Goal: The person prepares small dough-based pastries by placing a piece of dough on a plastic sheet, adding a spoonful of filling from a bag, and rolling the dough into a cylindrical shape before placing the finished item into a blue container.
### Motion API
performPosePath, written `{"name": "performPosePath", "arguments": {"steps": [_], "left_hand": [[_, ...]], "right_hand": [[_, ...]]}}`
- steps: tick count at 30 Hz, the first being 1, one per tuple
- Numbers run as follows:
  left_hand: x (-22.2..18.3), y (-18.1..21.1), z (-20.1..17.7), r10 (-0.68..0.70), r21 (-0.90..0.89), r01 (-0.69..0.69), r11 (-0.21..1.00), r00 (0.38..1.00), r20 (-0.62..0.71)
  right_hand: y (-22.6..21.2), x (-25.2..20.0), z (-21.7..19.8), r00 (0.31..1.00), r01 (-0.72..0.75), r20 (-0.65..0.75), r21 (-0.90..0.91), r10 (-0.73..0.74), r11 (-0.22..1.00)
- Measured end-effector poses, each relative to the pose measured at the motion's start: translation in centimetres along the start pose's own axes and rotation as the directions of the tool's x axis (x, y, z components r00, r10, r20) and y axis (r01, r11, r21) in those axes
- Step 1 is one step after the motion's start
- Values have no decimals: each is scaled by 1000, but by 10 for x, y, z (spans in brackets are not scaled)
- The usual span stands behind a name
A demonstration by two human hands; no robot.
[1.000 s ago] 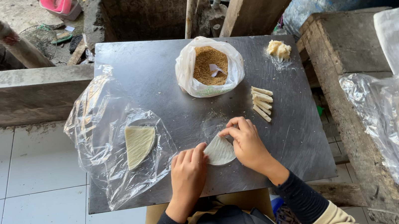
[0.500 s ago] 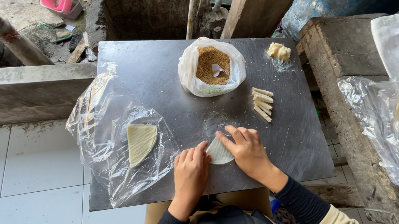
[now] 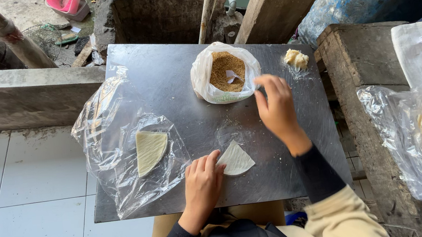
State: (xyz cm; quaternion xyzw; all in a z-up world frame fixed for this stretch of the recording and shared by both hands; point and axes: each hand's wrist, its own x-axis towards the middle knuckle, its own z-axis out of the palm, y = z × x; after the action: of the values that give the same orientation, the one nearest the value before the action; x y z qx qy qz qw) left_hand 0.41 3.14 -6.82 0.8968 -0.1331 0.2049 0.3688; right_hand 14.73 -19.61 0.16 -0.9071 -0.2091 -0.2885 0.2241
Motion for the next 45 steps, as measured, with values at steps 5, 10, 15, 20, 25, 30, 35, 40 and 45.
{"name": "performPosePath", "arguments": {"steps": [5, 10, 15, 20, 25, 30, 35, 40, 45], "left_hand": [[-1, 1, -1, -48, 88, 47, 995, 999, 5], [-1, -3, 2, -7, 84, 4, 996, 999, 31], [0, -6, 6, 39, 73, -43, 996, 997, 61], [0, -7, 4, 71, 21, -72, 997, 997, 32], [2, -6, 1, 1, -139, 0, 990, 1000, 5], [5, -3, -4, -66, -231, 71, 970, 997, 29], [4, -2, -8, -70, -269, 72, 960, 997, 16], [3, -2, -8, -90, -271, 98, 957, 995, 43], [3, -2, -9, -76, -281, 85, 956, 996, 42]], "right_hand": [[10, 53, 24, 982, -60, 180, 1, 59, 998], [16, 68, 41, 977, -41, 208, 0, 40, 999], [19, 80, 51, 949, 281, 192, -168, -249, 945], [8, 80, 55, 942, 232, 264, -59, -209, 971], [18, 80, 50, 963, -30, 269, 62, 12, 998], [30, 81, 42, 931, -259, 297, 131, 212, 957], [23, 74, 15, 926, -313, 280, 193, 254, 930], [0, 39, -32, 945, -275, 261, 298, 199, 914], [-37, -18, -53, 904, -314, 384, 302, 187, 900]]}}
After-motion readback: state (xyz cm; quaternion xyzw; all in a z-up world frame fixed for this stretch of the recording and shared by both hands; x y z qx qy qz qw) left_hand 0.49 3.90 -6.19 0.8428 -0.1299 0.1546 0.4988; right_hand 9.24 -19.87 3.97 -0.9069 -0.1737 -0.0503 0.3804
